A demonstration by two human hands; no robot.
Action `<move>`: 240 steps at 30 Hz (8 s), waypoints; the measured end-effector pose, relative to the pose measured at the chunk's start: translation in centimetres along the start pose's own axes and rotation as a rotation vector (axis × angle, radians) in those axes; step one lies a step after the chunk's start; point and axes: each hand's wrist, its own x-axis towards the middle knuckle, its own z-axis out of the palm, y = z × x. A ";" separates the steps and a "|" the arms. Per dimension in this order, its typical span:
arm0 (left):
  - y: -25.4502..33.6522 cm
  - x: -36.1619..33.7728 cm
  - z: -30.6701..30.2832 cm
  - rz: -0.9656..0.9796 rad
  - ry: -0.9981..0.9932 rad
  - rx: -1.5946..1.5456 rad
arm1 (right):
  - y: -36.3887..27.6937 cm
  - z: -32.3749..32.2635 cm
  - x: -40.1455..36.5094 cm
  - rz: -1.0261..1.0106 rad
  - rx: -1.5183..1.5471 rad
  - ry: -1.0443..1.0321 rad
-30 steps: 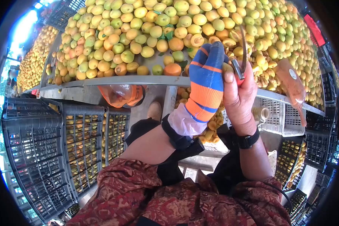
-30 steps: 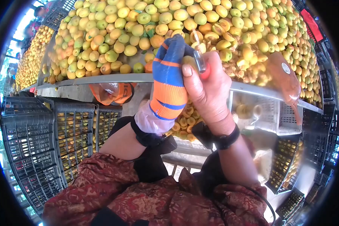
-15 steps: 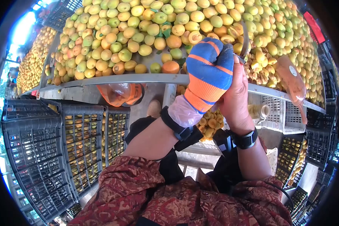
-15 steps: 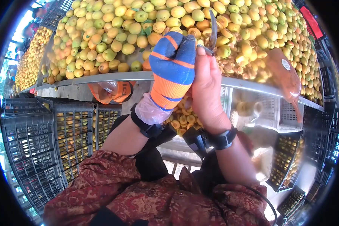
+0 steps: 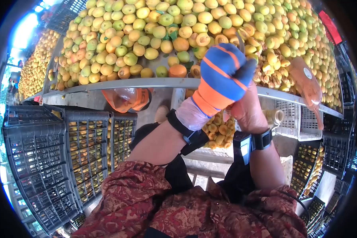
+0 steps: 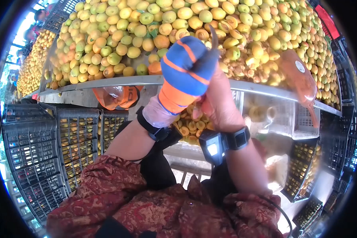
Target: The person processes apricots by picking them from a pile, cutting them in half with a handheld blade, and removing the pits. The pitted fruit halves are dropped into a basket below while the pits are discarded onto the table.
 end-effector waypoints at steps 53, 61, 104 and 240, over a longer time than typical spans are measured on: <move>-0.1 -5.2 2.4 -1.245 -0.094 -0.625 | -4.7 -0.2 0.8 -0.667 0.146 0.156; 0.4 -5.2 1.5 -1.061 -0.161 -0.439 | -4.0 -1.3 1.9 -0.514 0.255 0.016; 0.0 -3.2 -1.5 -1.465 -0.127 -0.679 | -3.0 -1.2 -1.0 -0.578 -1.291 -0.083; -1.2 -1.3 -1.7 -0.577 -0.221 -0.543 | -6.3 -6.4 -12.6 -0.470 -0.803 0.198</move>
